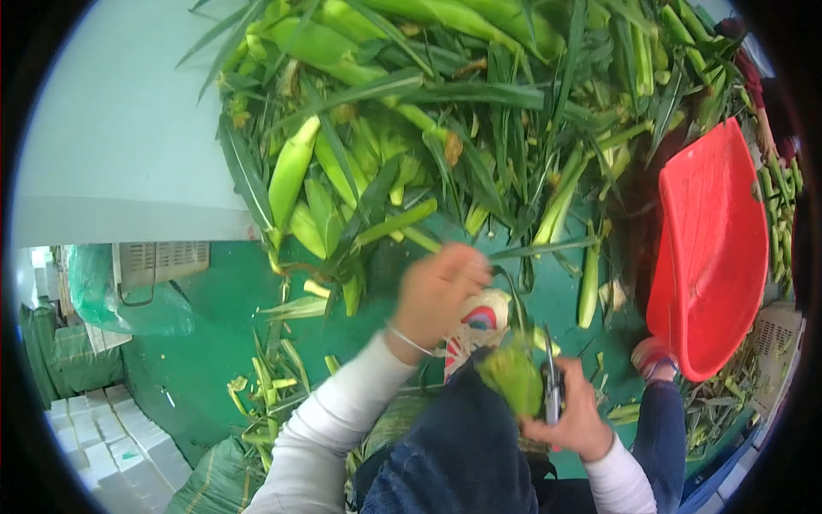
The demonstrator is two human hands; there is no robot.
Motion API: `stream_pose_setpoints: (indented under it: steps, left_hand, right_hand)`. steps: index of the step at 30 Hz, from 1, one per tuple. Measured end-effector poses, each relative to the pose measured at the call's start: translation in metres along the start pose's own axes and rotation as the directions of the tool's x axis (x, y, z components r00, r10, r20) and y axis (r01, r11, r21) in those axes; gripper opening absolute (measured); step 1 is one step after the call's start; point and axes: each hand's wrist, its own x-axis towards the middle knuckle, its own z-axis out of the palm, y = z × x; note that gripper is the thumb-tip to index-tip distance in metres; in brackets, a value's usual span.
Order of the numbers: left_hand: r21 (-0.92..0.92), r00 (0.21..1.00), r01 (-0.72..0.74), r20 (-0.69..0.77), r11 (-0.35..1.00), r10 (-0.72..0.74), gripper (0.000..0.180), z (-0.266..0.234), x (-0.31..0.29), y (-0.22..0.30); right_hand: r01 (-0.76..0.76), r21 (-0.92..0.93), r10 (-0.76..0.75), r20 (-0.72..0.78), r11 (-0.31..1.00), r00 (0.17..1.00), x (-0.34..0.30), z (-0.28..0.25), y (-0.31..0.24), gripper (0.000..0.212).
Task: The person trims the ends and husks of corn using shears and places the trimmed corn into a red plastic bin.
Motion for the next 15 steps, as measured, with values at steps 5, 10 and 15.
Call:
stream_pose_setpoints:
  steps: [5, 10, 15]
  left_hand:
    - [0.766, 0.822, 0.047, -0.394, 0.641, 0.411, 0.02, -0.209, 0.078, -0.052]
    - [0.964, 0.869, 0.035, -0.159, 0.262, 0.469, 0.086, -0.445, 0.085, -0.123]
    - [0.87, 0.884, 0.075, -0.284, 0.488, 0.37, 0.085, -0.389, 0.103, -0.176]
  right_hand:
    - [-0.117, 0.14, 0.157, -0.325, 0.983, 0.932, -0.012, -0.095, 0.009, 0.066]
    - [-0.351, -0.277, 0.095, -0.65, 0.894, 0.754, 0.051, -0.224, 0.056, 0.069]
    - [-0.609, -0.345, 0.277, -0.659, 0.714, 0.699, 0.061, -0.258, 0.147, 0.057]
